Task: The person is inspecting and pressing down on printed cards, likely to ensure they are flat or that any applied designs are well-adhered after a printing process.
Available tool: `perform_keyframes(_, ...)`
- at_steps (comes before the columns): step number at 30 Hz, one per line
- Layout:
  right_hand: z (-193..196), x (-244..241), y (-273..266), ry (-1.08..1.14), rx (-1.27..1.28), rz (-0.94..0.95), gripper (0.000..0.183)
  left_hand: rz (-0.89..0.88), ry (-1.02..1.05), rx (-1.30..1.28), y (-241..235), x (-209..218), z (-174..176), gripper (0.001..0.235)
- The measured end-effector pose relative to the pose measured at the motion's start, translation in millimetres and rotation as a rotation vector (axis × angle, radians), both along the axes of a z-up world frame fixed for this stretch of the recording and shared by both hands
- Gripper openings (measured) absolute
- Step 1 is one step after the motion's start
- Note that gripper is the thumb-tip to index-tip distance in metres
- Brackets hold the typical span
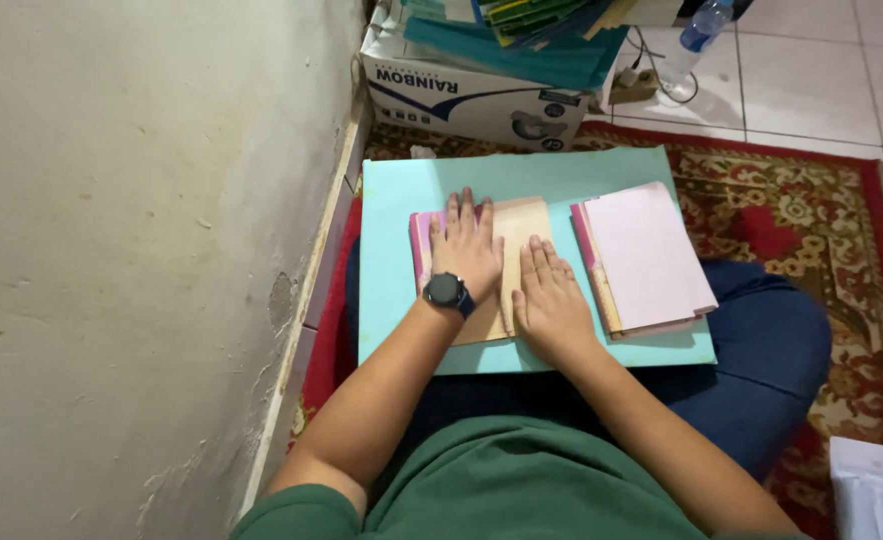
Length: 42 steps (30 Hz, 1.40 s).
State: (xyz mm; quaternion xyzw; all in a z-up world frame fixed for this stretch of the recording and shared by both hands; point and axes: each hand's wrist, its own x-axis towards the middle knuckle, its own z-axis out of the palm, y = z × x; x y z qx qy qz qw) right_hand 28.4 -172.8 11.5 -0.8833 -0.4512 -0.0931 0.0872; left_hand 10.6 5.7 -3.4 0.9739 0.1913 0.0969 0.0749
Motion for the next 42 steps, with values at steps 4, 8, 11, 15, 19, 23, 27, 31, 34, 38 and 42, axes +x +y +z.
perform_keyframes(4, -1, 1, -1, 0.0, 0.0, 0.008, 0.066, -0.005, -0.05, 0.052, -1, 0, 1, 0.066)
perform_keyframes(8, -4, 5, 0, 0.013, -0.005, 0.008, 0.066, -0.143, -0.061, 0.032, -17, -44, 13, 0.067)
perform_keyframes(11, -6, 2, -1, 0.017, -0.041, 0.003, 0.066, -0.211, -0.063, 0.015, -31, -91, 32, 0.066)
perform_keyframes(15, 1, 2, 9, 0.0, -0.104, 0.001, 0.066, -0.281, -0.013, -0.003, -27, -110, 40, 0.064)
perform_keyframes(19, 14, 20, 37, 0.015, -0.108, 0.131, 0.067, -0.293, -0.078, 0.048, -25, -108, 37, 0.063)
perform_keyframes(23, 16, 44, 55, 0.04, -0.052, 0.215, 0.067, -0.3, -0.051, 0.01, -26, -109, 39, 0.063)
perform_keyframes(27, 20, 40, 57, 0.023, 0.022, 0.171, 0.065, -0.261, -0.036, 0.025, -28, -106, 31, 0.063)
perform_keyframes(31, 13, 24, 30, -0.048, 0.047, 0.113, 0.062, -0.255, 0.03, -0.036, -29, -97, 28, 0.063)
perform_keyframes(34, 12, 16, 10, -0.001, 0.047, 0.086, 0.061, -0.207, 0.131, -0.049, -32, -84, 36, 0.064)
perform_keyframes(38, 6, 17, 1, 0.017, 0.02, 0.112, 0.063, -0.139, 0.162, -0.063, -27, -50, 19, 0.066)
perform_keyframes(42, 9, 18, 1, -0.004, 0.007, 0.124, 0.065, -0.094, 0.119, -0.021, -10, -11, 3, 0.067)
